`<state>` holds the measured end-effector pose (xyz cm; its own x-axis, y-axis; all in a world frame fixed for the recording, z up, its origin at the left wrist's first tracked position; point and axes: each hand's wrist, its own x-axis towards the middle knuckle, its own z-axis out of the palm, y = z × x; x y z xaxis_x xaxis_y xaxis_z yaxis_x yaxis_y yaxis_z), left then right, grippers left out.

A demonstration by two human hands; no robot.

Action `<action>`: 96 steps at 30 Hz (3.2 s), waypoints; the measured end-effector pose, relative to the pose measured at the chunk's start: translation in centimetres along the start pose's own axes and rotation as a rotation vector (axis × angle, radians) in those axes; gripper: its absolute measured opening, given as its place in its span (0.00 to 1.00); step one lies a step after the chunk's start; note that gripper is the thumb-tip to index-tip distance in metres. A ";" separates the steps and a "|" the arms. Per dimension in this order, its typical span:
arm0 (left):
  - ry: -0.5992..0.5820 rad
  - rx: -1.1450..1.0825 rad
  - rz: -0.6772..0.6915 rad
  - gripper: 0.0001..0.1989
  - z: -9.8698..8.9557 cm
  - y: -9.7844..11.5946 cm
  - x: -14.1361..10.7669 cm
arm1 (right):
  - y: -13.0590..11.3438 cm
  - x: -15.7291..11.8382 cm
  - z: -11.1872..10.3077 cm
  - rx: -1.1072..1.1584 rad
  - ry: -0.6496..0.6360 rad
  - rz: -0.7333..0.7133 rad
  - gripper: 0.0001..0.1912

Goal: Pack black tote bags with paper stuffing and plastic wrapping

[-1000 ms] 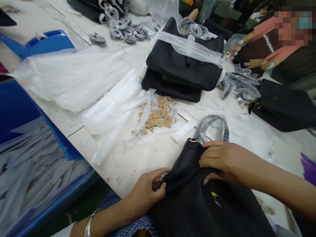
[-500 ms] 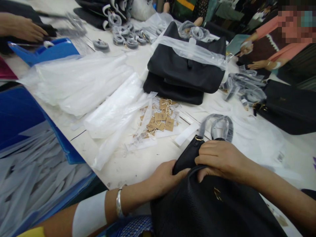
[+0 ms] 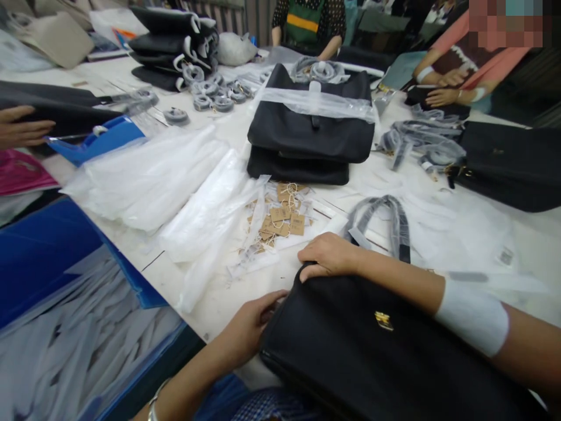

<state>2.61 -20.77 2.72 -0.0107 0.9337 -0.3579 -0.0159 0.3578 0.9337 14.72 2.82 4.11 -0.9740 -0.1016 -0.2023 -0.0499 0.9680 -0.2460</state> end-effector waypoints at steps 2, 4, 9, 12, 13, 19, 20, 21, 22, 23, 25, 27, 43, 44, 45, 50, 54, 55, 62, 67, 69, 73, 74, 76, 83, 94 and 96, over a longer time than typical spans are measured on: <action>-0.043 -0.056 0.011 0.18 -0.1 -0.1 -1.5 | -0.5 0.2 -0.1 -0.046 -0.010 0.003 0.32; 0.042 0.014 0.084 0.16 -0.1 0.1 -2.4 | -1.2 0.1 -0.6 -0.110 -0.046 0.015 0.31; -0.029 0.024 0.098 0.14 0.4 1.4 -0.4 | -3.7 -0.8 -2.6 -0.252 0.084 -0.044 0.30; -0.034 0.061 0.380 0.09 1.4 1.4 3.9 | -4.9 -1.7 -2.6 -0.287 0.373 -0.114 0.25; 0.009 0.121 0.504 0.07 1.9 1.1 5.5 | -5.0 -2.0 -2.2 -0.291 0.456 -0.123 0.24; 0.099 0.350 0.688 0.06 4.8 -1.5 11.0 | -4.4 -2.4 2.2 -0.239 0.598 -0.108 0.22; 0.085 0.361 0.688 0.06 4.9 -1.8 11.0 | -4.3 -2.4 2.7 -0.229 0.575 -0.118 0.21; 0.072 0.371 0.684 0.06 4.9 -1.9 10.8 | -4.2 -2.3 3.1 -0.224 0.552 -0.122 0.21; 0.059 0.380 0.678 0.06 4.6 -2.0 10.4 | -4.1 -2.3 3.3 -0.222 0.538 -0.116 0.20; 0.044 0.390 0.674 0.05 4.1 -1.9 9.8 | -4.1 -2.2 3.5 -0.225 0.535 -0.103 0.20; 0.011 0.407 0.627 0.06 2.5 -1.6 7.8 | -4.2 -2.0 3.8 -0.234 0.530 -0.074 0.21; 0.031 0.353 0.492 0.08 0.6 -1.0 5.0 | -4.4 -1.8 4.2 -0.238 0.483 -0.046 0.22; -0.236 0.493 0.731 0.30 0.9 3.3 -1.7 | -5.4 -1.5 5.4 -0.239 0.260 -0.058 0.07; -0.217 0.496 0.728 0.28 0.9 3.1 -1.7 | -5.4 -1.3 5.3 -0.246 0.266 -0.049 0.08; -0.186 0.503 0.715 0.26 1.0 2.8 -1.8 | -5.4 -1.2 5.1 -0.247 0.277 -0.035 0.09; -0.022 0.556 0.588 0.20 1.2 1.7 -2.4 | -6.7 -3.5 0.8 -0.197 0.353 0.048 0.14; 0.009 0.547 0.600 0.20 1.2 1.3 -2.6 | -11.6 -10.7 -3.4 0.093 0.371 0.234 0.16; 0.001 0.529 0.635 0.20 1.3 1.2 -2.7 | -13.2 -12.6 -3.9 0.202 0.358 0.281 0.17; 0.089 0.411 0.737 0.25 2.5 -0.1 -4.6 | -17.8 -13.7 -2.0 0.283 0.323 0.277 0.27; 0.200 0.378 0.717 0.27 3.2 -0.4 -5.5 | -14.3 -6.7 -1.5 0.193 0.267 0.036 0.26; 0.287 0.377 0.719 0.28 3.6 -0.7 -6.1 | -13.4 -5.3 -1.7 0.231 0.251 0.008 0.20; 0.361 0.244 0.577 0.35 4.7 -1.5 -7.1 | -12.6 -5.6 -2.5 0.354 0.259 0.003 0.18; 0.347 0.178 0.525 0.39 4.9 -1.7 -7.3 | -12.5 -5.9 -2.8 0.386 0.251 0.005 0.18; 0.313 0.072 0.441 0.43 5.1 -2.0 -7.5 | -12.3 -6.2 -3.5 0.440 0.219 0.010 0.18; 0.185 0.189 0.322 0.33 4.1 -3.7 -7.2 | -11.7 -6.0 -3.1 0.447 0.194 0.044 0.14; -0.004 0.297 0.349 0.33 2.3 -2.8 -5.9 | -11.0 -6.1 -2.6 0.426 0.245 0.025 0.07; 0.009 0.323 0.341 0.32 2.0 -3.0 -6.0 | -10.8 -5.9 -2.3 0.429 0.248 0.039 0.09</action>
<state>4.69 -27.40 2.04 0.0300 0.9991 -0.0290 0.3021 0.0186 0.9531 20.45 -6.48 10.15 -0.9992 0.0405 -0.0006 0.0321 0.7832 -0.6209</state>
